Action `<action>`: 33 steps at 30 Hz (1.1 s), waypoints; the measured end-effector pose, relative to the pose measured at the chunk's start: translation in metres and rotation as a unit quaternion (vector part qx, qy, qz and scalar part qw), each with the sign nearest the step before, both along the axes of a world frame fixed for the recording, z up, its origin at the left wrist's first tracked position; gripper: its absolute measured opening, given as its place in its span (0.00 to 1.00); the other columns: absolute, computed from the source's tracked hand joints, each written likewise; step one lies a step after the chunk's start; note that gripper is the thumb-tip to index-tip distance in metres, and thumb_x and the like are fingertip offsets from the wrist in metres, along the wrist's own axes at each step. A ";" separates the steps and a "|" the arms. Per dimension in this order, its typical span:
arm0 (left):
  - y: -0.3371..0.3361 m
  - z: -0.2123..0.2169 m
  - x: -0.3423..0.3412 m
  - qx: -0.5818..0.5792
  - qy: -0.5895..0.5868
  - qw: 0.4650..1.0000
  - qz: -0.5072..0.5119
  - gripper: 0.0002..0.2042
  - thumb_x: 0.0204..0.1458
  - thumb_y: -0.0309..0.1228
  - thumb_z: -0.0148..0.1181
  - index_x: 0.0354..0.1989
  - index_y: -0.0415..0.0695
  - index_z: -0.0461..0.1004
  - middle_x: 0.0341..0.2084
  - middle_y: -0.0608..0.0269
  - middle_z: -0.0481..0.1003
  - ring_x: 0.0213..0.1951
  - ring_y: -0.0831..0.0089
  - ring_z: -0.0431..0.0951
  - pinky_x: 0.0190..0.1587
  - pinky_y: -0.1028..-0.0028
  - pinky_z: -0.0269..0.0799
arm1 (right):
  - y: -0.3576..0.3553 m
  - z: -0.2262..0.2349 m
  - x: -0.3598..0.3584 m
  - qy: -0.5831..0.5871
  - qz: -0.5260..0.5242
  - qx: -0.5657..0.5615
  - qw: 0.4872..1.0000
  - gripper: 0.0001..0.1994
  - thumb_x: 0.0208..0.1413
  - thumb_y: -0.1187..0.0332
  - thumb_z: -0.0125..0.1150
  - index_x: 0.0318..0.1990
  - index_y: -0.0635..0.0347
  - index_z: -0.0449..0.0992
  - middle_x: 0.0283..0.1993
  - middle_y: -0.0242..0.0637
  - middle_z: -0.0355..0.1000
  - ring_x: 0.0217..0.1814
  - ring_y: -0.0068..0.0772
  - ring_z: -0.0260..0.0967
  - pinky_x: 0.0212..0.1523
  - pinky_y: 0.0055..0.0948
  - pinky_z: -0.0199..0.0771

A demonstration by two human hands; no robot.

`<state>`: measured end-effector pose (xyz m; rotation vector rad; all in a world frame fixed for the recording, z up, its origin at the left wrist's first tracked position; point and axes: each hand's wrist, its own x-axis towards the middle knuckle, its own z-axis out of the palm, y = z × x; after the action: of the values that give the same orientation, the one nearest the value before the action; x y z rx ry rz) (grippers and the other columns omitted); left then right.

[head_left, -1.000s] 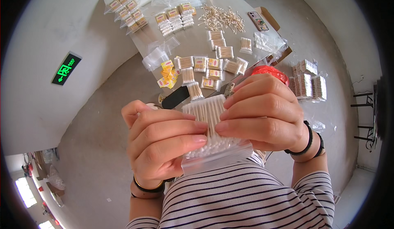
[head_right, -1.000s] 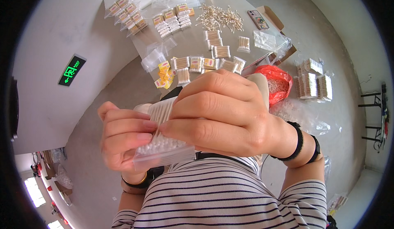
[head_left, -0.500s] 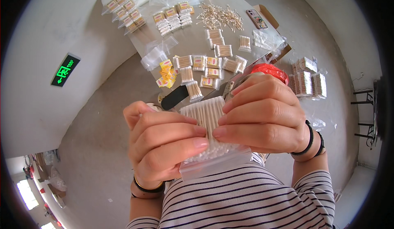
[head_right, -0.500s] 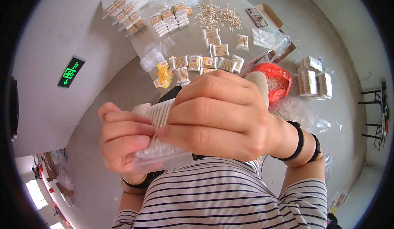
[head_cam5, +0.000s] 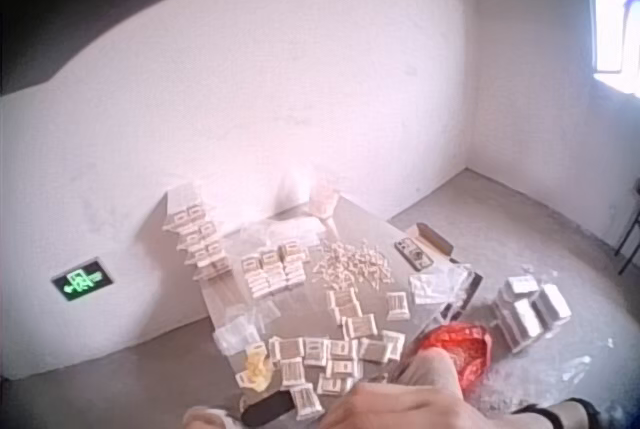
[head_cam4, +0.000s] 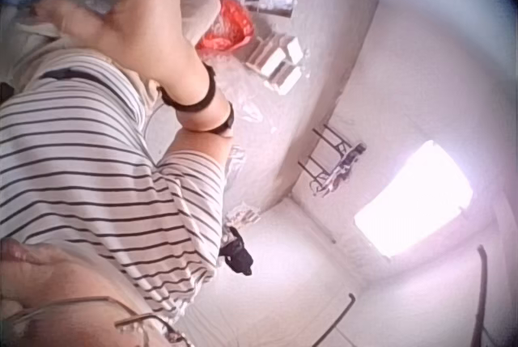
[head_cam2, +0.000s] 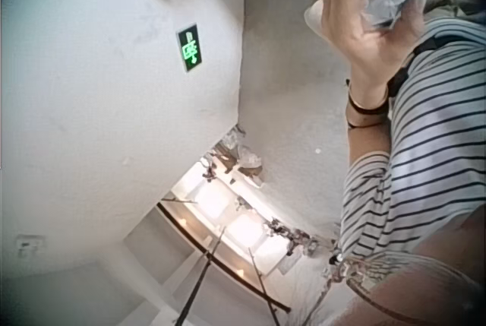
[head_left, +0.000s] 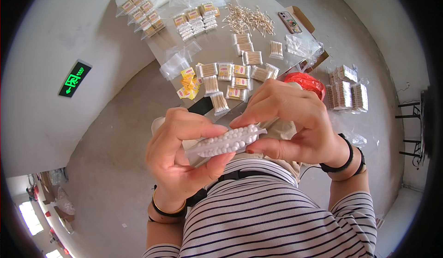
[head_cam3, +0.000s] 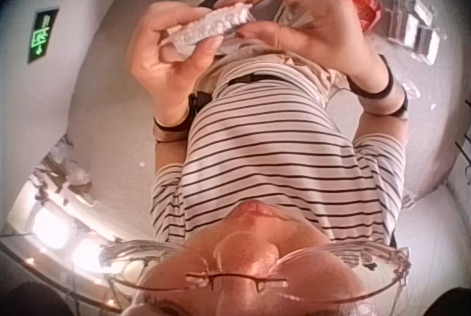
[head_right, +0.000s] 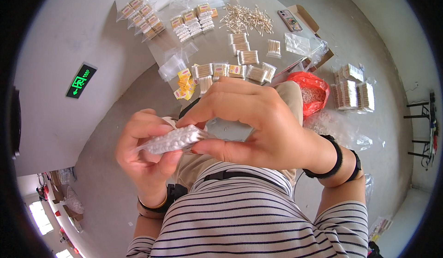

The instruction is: The person sits on the floor and packs cotton swabs into small plastic bags. They pick up swabs, place them into bags, and seal them by hand, repeating the process for multiple units.

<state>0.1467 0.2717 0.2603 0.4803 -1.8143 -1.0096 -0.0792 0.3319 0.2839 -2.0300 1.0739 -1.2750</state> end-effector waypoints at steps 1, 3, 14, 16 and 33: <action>0.001 -0.001 -0.001 0.027 0.014 0.999 -0.008 0.16 0.41 0.24 0.78 0.39 0.41 0.80 0.30 0.63 0.79 0.32 0.73 0.74 0.36 0.75 0.68 | 0.000 0.000 0.000 -0.006 0.004 0.014 1.000 0.17 0.52 0.63 0.76 0.45 0.64 0.84 0.39 0.39 0.79 0.40 0.37 0.76 0.42 0.34 0.75; 0.002 -0.001 -0.001 0.060 0.030 0.998 -0.019 0.16 0.40 0.23 0.78 0.38 0.40 0.80 0.29 0.64 0.78 0.32 0.75 0.74 0.35 0.77 0.68 | 0.000 0.000 0.000 -0.023 0.011 0.028 0.999 0.16 0.52 0.63 0.76 0.44 0.64 0.84 0.39 0.39 0.79 0.40 0.37 0.76 0.42 0.33 0.74; -0.005 -0.001 0.009 -0.039 -0.011 0.999 -0.022 0.16 0.41 0.31 0.80 0.38 0.45 0.82 0.33 0.67 0.82 0.32 0.73 0.77 0.41 0.71 0.64 | -0.001 0.000 -0.001 -0.010 0.024 0.000 1.000 0.15 0.54 0.62 0.74 0.44 0.63 0.84 0.41 0.39 0.79 0.42 0.38 0.76 0.44 0.34 0.74; -0.006 0.001 0.008 -0.107 -0.034 0.994 -0.002 0.16 0.41 0.34 0.79 0.38 0.46 0.82 0.34 0.68 0.82 0.33 0.74 0.79 0.42 0.70 0.62 | -0.001 -0.002 0.000 0.007 0.009 -0.022 1.000 0.15 0.52 0.64 0.74 0.44 0.62 0.84 0.42 0.38 0.78 0.44 0.38 0.75 0.45 0.34 0.74; -0.004 0.001 0.009 -0.181 -0.090 0.977 0.068 0.15 0.41 0.29 0.77 0.39 0.48 0.83 0.34 0.71 0.84 0.33 0.74 0.80 0.41 0.70 0.59 | -0.003 -0.009 0.010 0.090 -0.053 -0.124 0.987 0.19 0.47 0.65 0.76 0.47 0.59 0.83 0.43 0.35 0.78 0.44 0.39 0.74 0.44 0.35 0.76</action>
<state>0.1552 0.2673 0.2615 0.4735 -2.0404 -0.5381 -0.0688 0.3289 0.2754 -2.3388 1.1669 -1.3564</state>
